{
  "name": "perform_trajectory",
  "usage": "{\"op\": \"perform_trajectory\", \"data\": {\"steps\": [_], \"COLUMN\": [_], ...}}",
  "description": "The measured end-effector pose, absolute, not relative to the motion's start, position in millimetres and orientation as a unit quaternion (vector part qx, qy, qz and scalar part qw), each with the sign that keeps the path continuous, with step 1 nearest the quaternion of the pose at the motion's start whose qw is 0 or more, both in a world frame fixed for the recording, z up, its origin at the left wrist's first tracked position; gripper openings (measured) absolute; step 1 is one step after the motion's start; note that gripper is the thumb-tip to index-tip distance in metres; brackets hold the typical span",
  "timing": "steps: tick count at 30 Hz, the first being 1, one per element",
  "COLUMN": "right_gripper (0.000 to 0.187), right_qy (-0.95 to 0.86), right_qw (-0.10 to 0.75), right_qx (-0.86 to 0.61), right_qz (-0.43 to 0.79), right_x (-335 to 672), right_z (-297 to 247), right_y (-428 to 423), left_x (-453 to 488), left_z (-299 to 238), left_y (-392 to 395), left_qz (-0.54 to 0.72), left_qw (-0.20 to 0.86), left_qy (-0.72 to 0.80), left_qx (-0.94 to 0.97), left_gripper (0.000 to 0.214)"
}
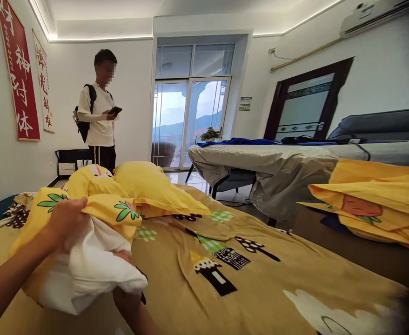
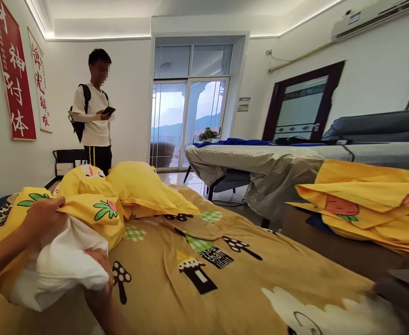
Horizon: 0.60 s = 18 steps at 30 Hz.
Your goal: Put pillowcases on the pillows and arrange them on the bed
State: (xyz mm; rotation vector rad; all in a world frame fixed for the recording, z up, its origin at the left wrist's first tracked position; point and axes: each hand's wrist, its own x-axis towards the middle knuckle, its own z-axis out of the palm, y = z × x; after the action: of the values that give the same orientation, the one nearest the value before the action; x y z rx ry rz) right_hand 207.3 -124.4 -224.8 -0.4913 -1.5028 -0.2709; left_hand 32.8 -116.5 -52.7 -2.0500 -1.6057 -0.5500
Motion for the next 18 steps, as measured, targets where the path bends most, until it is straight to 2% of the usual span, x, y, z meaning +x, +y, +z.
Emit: {"op": "perform_trajectory", "data": {"steps": [1,4,6,8,11,13,16,18], "right_gripper": [0.029,0.027,0.021,0.018,0.022,0.027,0.024,0.022], "right_qy": [-0.666,-0.646,-0.683,-0.761,-0.819,-0.809,-0.818,-0.828], "right_qw": [0.703,0.709,0.664,0.566,0.431,0.397,0.341,0.346], "right_qx": [-0.211,-0.206,-0.226,-0.267,-0.365,-0.426,-0.456,-0.434], "right_qz": [-0.131,-0.192,-0.204,-0.173,-0.099,-0.077,-0.077,-0.08], "right_x": [205.0,197.9,190.6,180.3,162.4,151.5,140.4,138.4], "right_z": [-220.9,-210.1,-202.6,-190.7,-159.6,-133.2,-98.0,-81.6], "right_y": [-120.7,-110.4,-106.4,-105.7,-108.0,-108.3,-103.1,-94.5], "left_x": [30.4,25.3,26.6,33.0,49.3,60.6,74.1,79.2], "left_z": [-41.7,-13.7,-2.0,3.1,4.2,6.5,16.5,24.8], "left_y": [-119.2,-128.4,-136.4,-146.7,-165.6,-178.2,-191.8,-196.4], "left_qz": [-0.225,-0.268,-0.326,-0.419,-0.507,-0.54,-0.619,-0.665], "left_qw": [0.183,0.005,-0.055,-0.039,-0.003,-0.007,0.013,0.04], "left_qy": [-0.585,-0.509,-0.462,-0.445,-0.422,-0.401,-0.371,-0.353], "left_qx": [-0.757,-0.818,-0.823,-0.791,-0.751,-0.74,-0.692,-0.657], "left_gripper": [0.01,0.036,0.046,0.048,0.047,0.044,0.039,0.039]}}
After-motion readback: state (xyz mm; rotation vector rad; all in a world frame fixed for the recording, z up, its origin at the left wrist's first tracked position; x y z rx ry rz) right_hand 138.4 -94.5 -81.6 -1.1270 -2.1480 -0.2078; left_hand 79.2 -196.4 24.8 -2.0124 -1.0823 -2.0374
